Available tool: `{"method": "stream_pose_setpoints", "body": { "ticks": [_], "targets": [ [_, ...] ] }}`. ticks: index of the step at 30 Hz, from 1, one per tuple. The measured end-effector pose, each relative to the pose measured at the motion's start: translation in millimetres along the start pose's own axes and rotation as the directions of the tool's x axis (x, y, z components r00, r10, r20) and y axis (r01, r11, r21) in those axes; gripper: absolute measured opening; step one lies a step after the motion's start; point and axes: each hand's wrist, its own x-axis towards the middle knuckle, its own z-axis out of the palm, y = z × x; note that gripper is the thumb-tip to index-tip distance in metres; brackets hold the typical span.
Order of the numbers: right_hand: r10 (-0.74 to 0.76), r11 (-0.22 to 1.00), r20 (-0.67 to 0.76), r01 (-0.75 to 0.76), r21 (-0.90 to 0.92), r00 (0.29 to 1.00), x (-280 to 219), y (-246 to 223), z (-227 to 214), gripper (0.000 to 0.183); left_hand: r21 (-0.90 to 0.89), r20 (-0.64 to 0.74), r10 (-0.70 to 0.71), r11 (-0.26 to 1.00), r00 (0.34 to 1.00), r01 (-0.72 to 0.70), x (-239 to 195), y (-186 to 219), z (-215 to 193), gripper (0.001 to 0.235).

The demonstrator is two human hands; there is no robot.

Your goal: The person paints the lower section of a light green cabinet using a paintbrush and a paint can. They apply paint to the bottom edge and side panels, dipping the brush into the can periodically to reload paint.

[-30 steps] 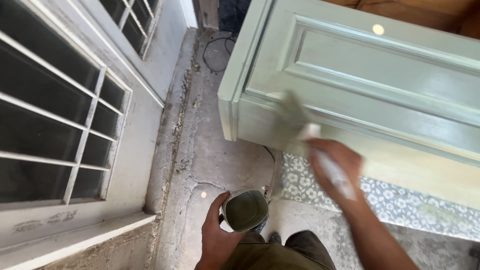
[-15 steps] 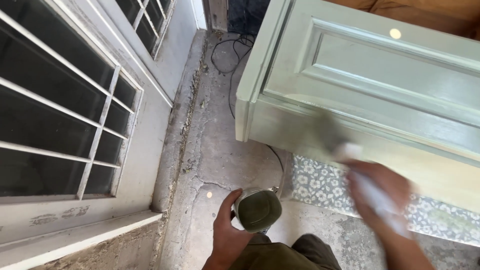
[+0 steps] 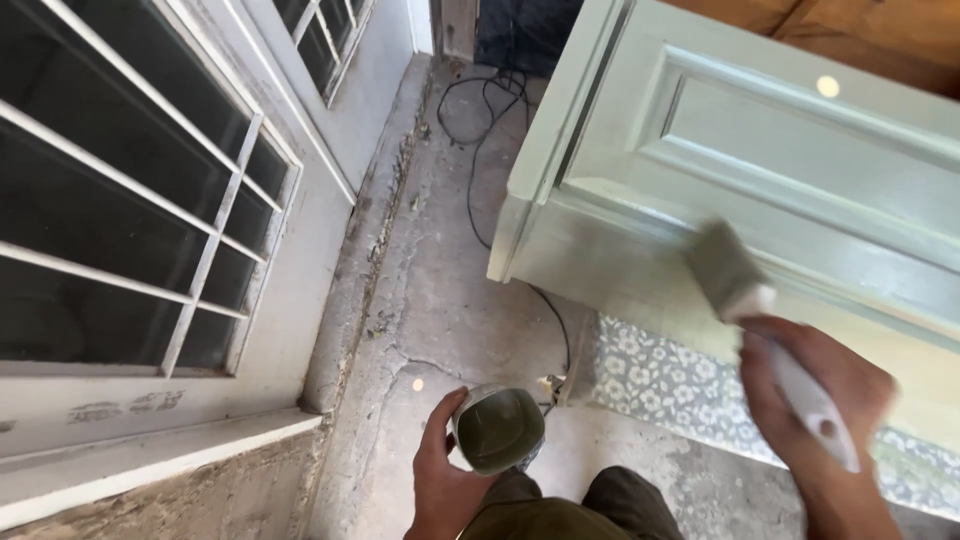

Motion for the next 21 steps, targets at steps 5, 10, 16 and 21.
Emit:
{"method": "stream_pose_setpoints", "body": {
  "ticks": [5,10,16,21],
  "targets": [
    [-0.147,0.981,0.193,0.118,0.156,0.97,42,-47,69,0.027,-0.033,-0.043,0.037,0.999,0.998,-0.039,-10,7,-3,0.089],
    [-0.244,0.886,-0.08,0.255,0.387,0.967,63,-78,43,0.01,-0.174,-0.13,0.039,0.983,0.991,-0.062,1,-20,9,0.099],
    [0.384,0.889,-0.01,-0.366,0.275,0.923,-70,113,-56,0.027,-0.078,0.0,0.113,0.99,0.994,-0.113,11,-16,34,0.101],
    [0.26,0.926,-0.199,-0.186,0.328,0.945,-36,35,-40,0.01,-0.039,0.101,0.008,0.999,0.995,-0.004,-10,33,26,0.096]
  ]
}}
